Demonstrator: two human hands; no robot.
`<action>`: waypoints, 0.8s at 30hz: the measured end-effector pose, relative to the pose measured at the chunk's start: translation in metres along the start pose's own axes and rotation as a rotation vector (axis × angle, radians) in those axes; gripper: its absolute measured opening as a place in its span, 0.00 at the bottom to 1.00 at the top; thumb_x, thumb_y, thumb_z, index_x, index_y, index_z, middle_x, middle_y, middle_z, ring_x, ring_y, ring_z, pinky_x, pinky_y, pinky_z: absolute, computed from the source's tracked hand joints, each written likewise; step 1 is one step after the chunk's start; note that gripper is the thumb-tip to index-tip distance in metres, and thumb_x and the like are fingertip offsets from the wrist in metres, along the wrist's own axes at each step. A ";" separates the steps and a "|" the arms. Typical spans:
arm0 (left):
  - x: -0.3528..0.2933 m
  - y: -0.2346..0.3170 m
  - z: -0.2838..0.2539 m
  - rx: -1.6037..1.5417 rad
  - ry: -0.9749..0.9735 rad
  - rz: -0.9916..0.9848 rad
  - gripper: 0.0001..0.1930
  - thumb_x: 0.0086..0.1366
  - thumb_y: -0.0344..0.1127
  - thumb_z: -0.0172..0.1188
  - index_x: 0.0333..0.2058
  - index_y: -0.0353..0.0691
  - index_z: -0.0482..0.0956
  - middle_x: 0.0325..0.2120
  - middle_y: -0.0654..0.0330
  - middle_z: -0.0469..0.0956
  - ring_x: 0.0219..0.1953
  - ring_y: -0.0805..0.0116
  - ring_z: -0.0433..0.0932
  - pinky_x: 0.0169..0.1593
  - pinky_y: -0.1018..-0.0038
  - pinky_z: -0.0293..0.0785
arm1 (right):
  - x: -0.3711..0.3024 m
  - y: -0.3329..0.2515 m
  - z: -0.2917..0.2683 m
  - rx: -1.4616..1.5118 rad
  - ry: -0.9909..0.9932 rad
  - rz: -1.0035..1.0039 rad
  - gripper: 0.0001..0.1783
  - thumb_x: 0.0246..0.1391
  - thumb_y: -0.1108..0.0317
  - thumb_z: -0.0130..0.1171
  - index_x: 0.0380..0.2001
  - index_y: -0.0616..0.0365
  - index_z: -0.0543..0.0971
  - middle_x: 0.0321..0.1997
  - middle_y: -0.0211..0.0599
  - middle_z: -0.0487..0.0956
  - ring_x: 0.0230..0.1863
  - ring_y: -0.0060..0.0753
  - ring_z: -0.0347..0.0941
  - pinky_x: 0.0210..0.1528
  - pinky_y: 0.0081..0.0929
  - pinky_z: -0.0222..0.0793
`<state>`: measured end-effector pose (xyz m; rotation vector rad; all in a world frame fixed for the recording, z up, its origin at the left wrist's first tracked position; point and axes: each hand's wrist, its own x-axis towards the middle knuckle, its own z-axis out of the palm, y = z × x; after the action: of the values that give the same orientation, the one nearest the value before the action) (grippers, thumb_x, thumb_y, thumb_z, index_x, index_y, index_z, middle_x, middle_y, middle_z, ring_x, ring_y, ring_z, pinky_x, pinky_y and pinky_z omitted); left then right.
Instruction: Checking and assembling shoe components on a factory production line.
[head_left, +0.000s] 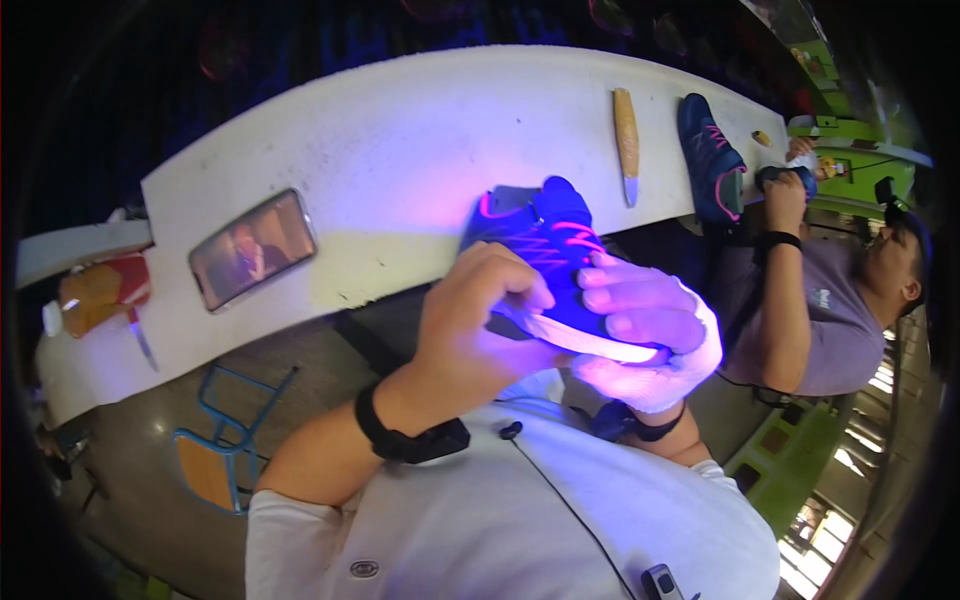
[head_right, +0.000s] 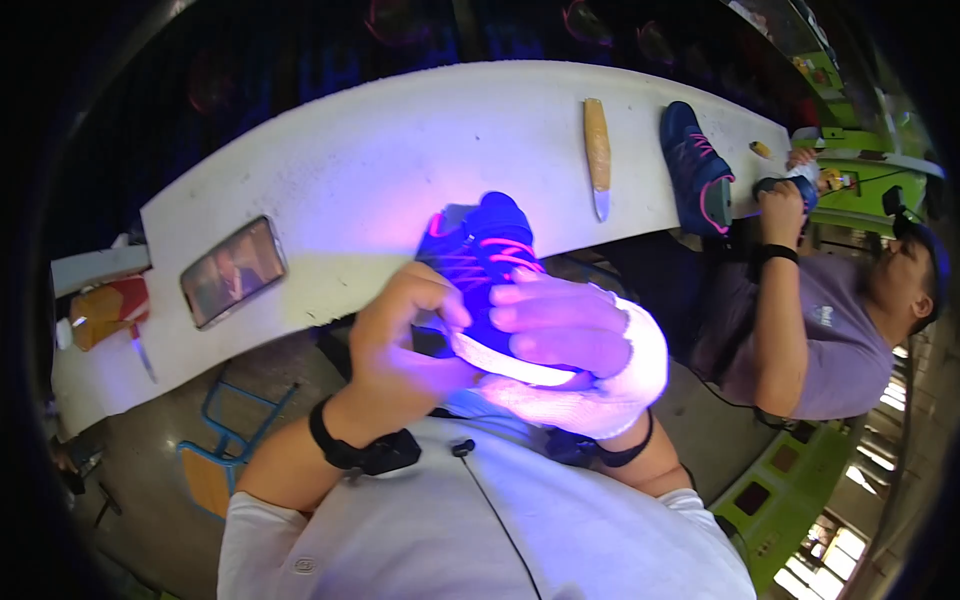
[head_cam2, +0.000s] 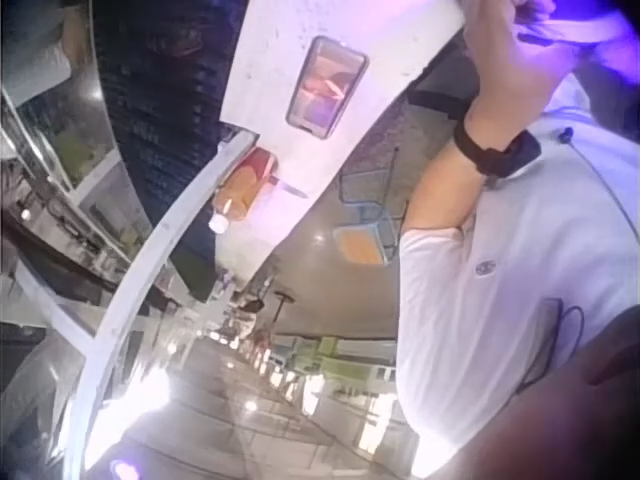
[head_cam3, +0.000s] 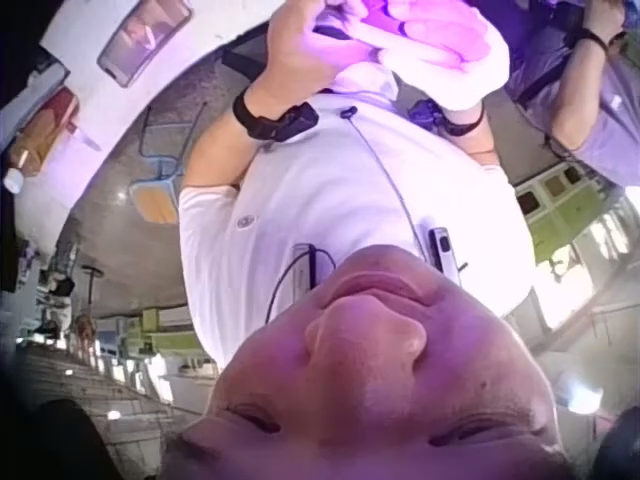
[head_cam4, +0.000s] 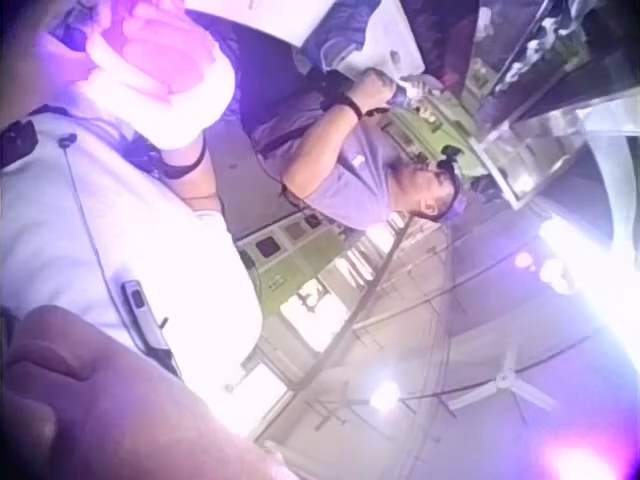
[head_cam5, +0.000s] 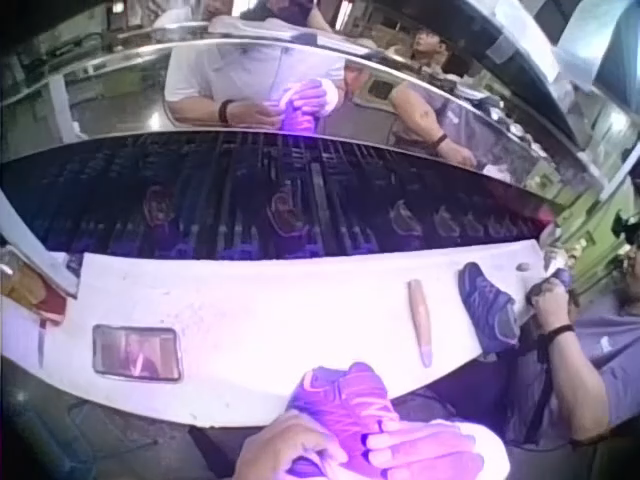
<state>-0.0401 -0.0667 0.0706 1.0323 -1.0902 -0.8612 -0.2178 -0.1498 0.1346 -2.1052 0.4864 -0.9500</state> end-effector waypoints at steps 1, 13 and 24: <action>0.003 0.000 -0.004 0.092 0.005 0.001 0.25 0.42 0.32 0.84 0.37 0.43 0.77 0.34 0.60 0.78 0.35 0.58 0.78 0.38 0.64 0.73 | -0.002 0.004 0.001 0.017 0.028 -0.009 0.26 0.44 0.62 0.85 0.40 0.59 0.80 0.43 0.51 0.87 0.48 0.58 0.87 0.58 0.61 0.80; 0.040 -0.015 0.052 0.818 -0.478 0.207 0.24 0.52 0.36 0.79 0.45 0.37 0.78 0.48 0.46 0.74 0.55 0.44 0.73 0.58 0.53 0.72 | -0.108 0.100 -0.059 0.461 0.473 0.420 0.29 0.50 0.48 0.78 0.44 0.59 0.84 0.49 0.52 0.87 0.48 0.50 0.85 0.54 0.41 0.78; 0.066 0.061 -0.052 0.438 -0.387 -0.173 0.41 0.51 0.40 0.85 0.64 0.40 0.77 0.67 0.49 0.73 0.70 0.50 0.72 0.75 0.58 0.65 | -0.046 0.115 0.015 1.079 0.526 0.667 0.26 0.73 0.47 0.57 0.49 0.65 0.82 0.45 0.35 0.86 0.48 0.26 0.84 0.51 0.28 0.79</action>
<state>0.0300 -0.0977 0.1402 1.3721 -1.5802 -1.0125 -0.2398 -0.1889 0.0180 -0.6480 0.6684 -1.0087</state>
